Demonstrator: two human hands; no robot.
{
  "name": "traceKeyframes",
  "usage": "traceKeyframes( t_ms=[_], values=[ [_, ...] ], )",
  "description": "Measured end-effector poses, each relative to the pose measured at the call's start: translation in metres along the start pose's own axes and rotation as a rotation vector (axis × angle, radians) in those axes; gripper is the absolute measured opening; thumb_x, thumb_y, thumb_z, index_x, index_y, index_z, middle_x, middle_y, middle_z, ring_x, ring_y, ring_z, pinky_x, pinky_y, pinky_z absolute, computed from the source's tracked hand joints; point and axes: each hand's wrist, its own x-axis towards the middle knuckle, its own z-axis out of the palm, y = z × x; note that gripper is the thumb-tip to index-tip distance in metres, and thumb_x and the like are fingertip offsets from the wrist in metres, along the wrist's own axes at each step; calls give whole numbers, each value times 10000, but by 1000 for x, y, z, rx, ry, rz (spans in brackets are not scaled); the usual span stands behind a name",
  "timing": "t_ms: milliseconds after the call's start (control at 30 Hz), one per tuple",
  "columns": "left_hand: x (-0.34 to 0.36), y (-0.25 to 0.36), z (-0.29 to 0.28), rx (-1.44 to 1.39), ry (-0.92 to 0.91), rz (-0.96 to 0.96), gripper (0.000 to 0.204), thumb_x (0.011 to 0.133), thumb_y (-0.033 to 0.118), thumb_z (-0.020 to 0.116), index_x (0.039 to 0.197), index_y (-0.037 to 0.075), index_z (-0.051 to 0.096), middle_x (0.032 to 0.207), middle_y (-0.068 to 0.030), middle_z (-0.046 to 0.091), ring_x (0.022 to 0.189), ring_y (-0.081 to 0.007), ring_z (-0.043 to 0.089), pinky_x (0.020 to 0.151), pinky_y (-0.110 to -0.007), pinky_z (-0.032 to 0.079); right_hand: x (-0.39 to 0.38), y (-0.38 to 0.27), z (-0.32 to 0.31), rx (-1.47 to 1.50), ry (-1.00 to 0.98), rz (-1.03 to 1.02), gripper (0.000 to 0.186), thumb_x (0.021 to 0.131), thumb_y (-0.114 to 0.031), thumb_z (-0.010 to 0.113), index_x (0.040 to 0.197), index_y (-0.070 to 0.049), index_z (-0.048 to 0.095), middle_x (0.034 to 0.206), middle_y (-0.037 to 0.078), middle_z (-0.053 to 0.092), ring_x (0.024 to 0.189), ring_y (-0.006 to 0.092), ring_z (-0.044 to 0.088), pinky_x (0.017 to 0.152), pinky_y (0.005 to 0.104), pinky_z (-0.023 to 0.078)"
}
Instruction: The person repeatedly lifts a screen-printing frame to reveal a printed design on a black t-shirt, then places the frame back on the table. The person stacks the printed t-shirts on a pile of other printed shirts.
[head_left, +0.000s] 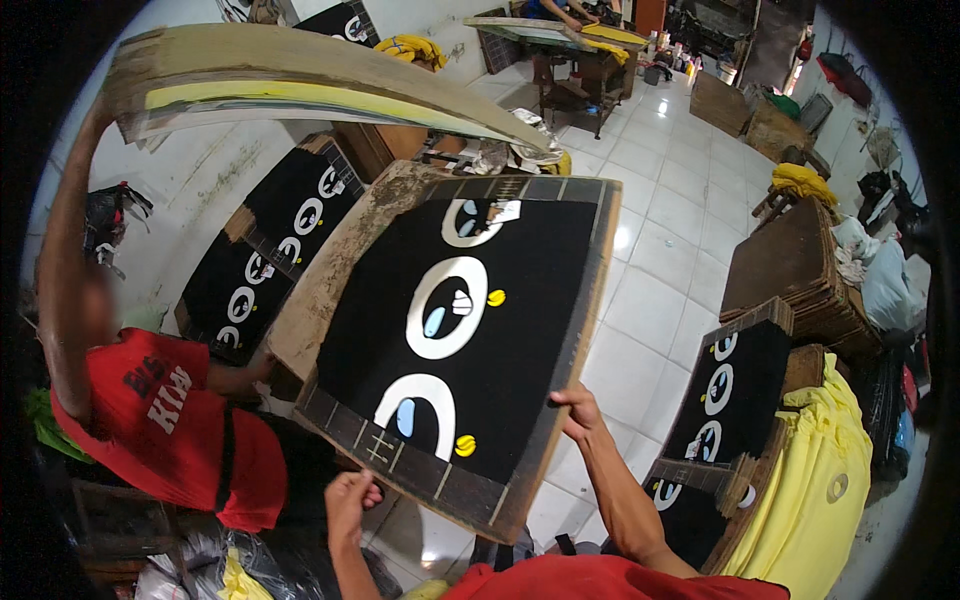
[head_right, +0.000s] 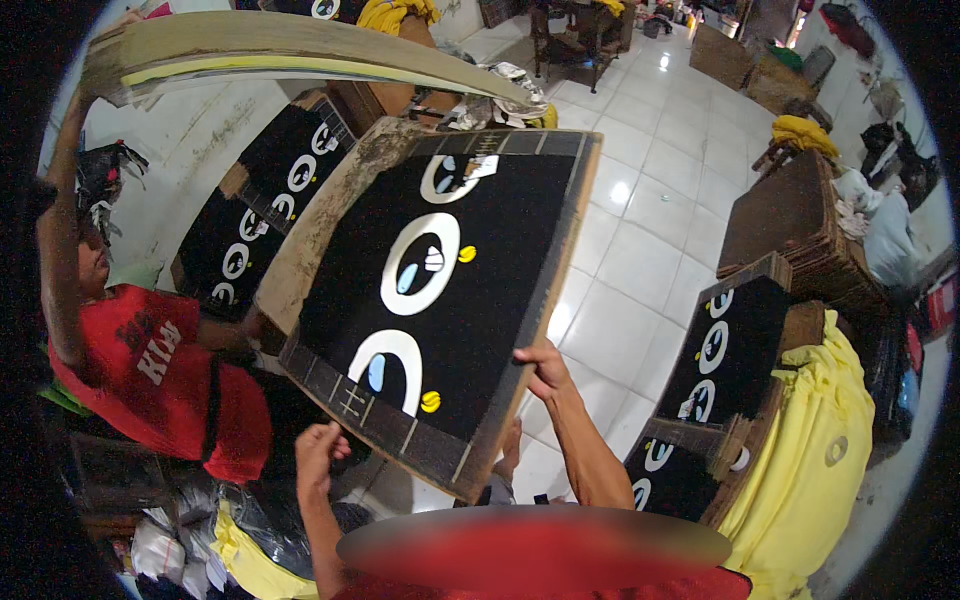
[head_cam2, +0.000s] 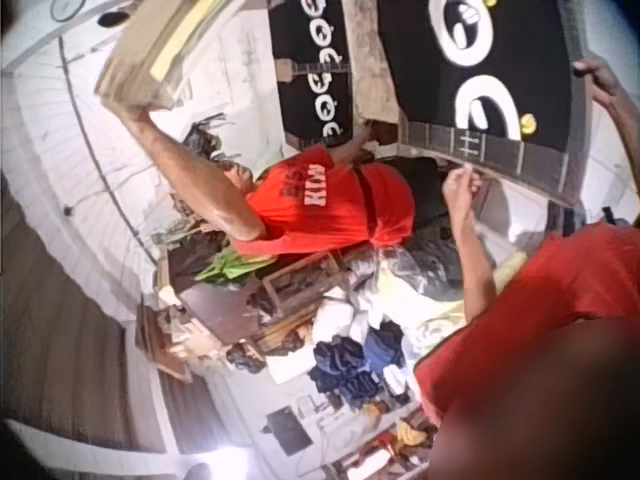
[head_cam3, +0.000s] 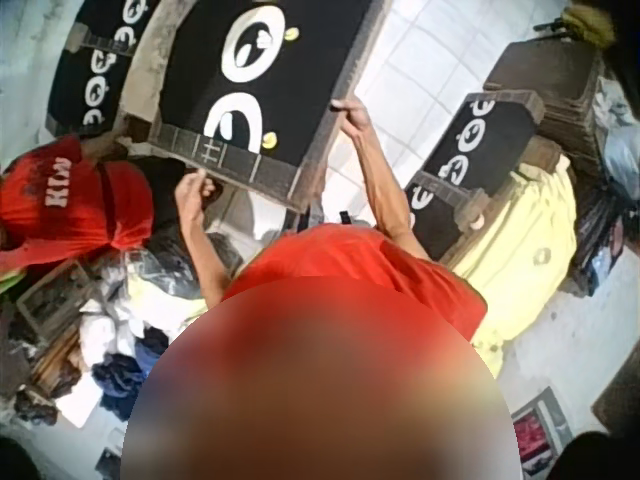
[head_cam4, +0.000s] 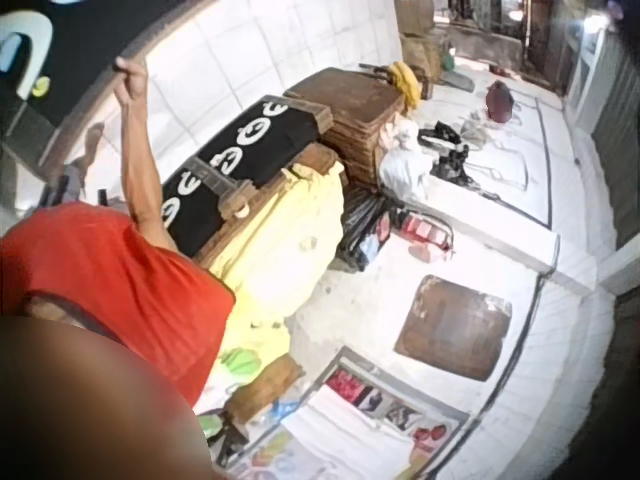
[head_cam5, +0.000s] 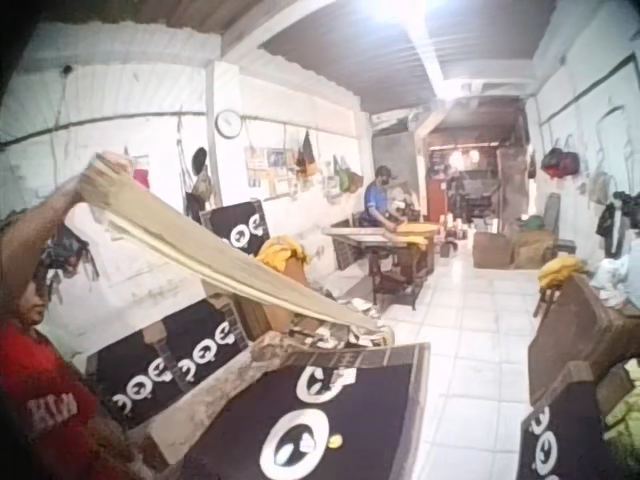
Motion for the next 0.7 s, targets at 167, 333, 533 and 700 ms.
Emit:
traceKeyframes(
  t_ms=[167, 333, 533, 700],
  values=[
    [-24, 14, 31, 48, -11, 287, 214, 865, 213, 616, 759, 31, 580, 658, -30, 580, 555, -104, 542, 505, -230, 407, -164, -35, -24, -75, 162, -169, 406, 636, 53, 627, 1037, 10, 581, 896, 99, 647, 763, 213, 653, 699, 350, 548],
    [-27, 39, 122, 155, -326, 492, 176, 844, 173, 630, 751, 28, 593, 656, -23, 576, 558, -89, 522, 511, -218, 386, -333, -63, -26, -102, 286, -384, 435, 612, 39, 618, 1042, -9, 575, 863, 107, 644, 731, 260, 664, 644, 390, 570],
    [-44, 135, 265, 219, -337, 897, 292, 781, 200, 699, 950, -20, 608, 818, -46, 594, 708, -132, 541, 625, -275, 441, -503, -91, -12, -107, 390, -631, 490, 584, 38, 623, 1070, 43, 564, 908, 138, 646, 759, 284, 654, 670, 387, 556],
    [-75, 213, 356, 553, -459, 887, 623, 756, 473, 688, 1032, -77, 590, 889, -120, 619, 807, -186, 577, 716, -310, 452, -575, -42, -21, -3, 538, -812, 657, 472, 35, 655, 1120, 12, 552, 1017, 107, 617, 929, 312, 604, 852, 400, 514]
  ],
)
